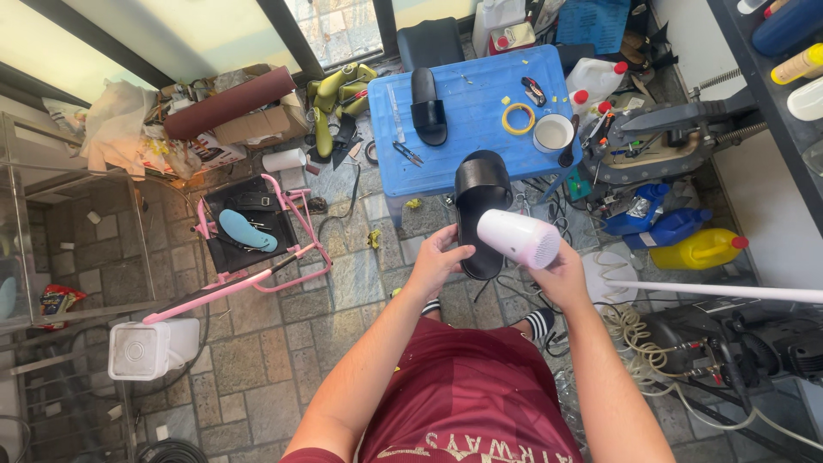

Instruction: The person alternates between spraying a black slide with a spray gun and drying it with a hair dryer. The person handles one slide at a time, repeatedly applying spray and drying the surface in a workshop setting.

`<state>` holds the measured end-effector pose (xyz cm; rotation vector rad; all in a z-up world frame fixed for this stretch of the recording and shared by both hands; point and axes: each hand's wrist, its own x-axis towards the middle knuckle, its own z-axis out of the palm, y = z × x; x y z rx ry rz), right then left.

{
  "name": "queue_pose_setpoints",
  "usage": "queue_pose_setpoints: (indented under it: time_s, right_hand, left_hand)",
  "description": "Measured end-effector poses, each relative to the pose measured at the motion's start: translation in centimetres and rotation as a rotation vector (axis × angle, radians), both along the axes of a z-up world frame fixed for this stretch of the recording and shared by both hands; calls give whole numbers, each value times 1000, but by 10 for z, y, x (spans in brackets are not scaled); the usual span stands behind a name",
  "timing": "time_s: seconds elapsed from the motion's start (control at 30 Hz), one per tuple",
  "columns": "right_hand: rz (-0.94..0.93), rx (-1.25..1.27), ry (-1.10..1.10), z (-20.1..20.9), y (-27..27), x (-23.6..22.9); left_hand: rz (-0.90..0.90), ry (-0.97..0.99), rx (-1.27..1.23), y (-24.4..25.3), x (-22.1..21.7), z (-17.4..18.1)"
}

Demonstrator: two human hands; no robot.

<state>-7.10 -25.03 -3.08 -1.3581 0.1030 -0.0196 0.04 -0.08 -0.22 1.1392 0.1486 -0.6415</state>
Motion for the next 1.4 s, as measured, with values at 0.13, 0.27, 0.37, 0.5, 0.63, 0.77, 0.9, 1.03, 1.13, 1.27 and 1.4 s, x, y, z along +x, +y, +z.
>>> queue_pose_setpoints:
  time_s: [0.13,0.27,0.37,0.5,0.63,0.77,0.9,1.03,1.13,1.27,1.4]
  right_hand:
    - [-181,-124,-24,-25,-22,-20]
    - [-312,-215,49,-44,-60,-37]
    - [-341,-388,345,-47,-98,-48]
    - [-293,-639,541,-55,-144,-79]
    - [-328,-493,549,-56,-174,-78]
    - [-480,-344,698,-46,-172,-70]
    - [-503,-601,901,-42,-156,-57]
    - [-582,-601,931,-61,-124,-49]
    - [-606,-592,992,-81,-105,-50]
    - [-537,-869,975,-104,-81,-72]
    - [-526,-947,898,-119,-62,-80]
  left_hand:
    - [9,-11,188,-10,9,-29]
    - [51,62,164,-30,25,-88]
    - [82,191,190,-48,54,-139]
    - [99,288,235,-75,83,-218]
    - [204,350,133,-104,111,-269]
    - [163,314,196,-121,152,-290]
    - [188,328,170,-137,198,-304]
    - [218,156,227,-148,246,-315]
    - [197,144,258,-152,282,-321]
    - [232,172,407,-171,335,-324]
    - [284,280,533,-187,370,-333]
